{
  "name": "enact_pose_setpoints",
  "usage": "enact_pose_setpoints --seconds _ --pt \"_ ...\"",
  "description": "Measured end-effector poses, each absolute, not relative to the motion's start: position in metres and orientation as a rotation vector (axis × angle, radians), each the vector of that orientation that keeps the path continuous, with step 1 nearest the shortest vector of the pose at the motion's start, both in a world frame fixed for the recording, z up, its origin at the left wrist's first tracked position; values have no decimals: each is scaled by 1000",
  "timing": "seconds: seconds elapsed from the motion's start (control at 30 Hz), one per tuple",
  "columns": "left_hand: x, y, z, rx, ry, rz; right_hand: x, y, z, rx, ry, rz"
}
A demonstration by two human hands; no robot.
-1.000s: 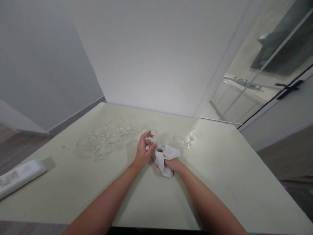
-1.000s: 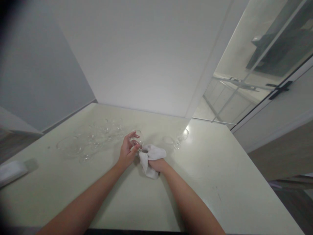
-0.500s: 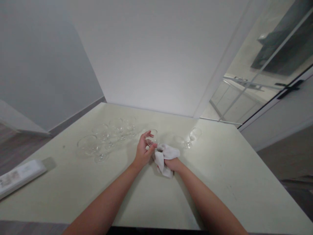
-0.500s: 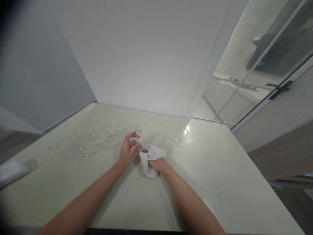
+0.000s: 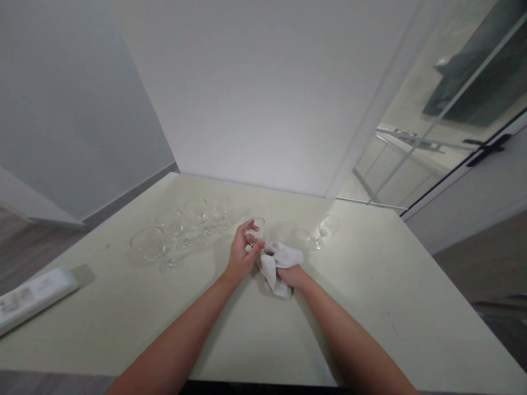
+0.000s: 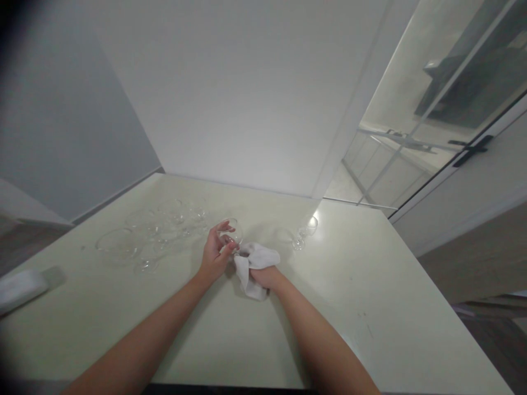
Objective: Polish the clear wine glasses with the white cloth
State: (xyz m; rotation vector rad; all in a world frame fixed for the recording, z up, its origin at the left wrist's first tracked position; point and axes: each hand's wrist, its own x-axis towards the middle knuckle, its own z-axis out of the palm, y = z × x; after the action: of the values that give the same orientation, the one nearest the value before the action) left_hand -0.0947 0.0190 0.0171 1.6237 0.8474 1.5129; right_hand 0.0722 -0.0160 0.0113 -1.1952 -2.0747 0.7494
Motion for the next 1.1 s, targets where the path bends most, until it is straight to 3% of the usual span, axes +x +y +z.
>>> enact_pose_setpoints --seconds 1.1 --pt "-93 16 21 1623 842 1523 69 -18 21 -1216 -2089 750"
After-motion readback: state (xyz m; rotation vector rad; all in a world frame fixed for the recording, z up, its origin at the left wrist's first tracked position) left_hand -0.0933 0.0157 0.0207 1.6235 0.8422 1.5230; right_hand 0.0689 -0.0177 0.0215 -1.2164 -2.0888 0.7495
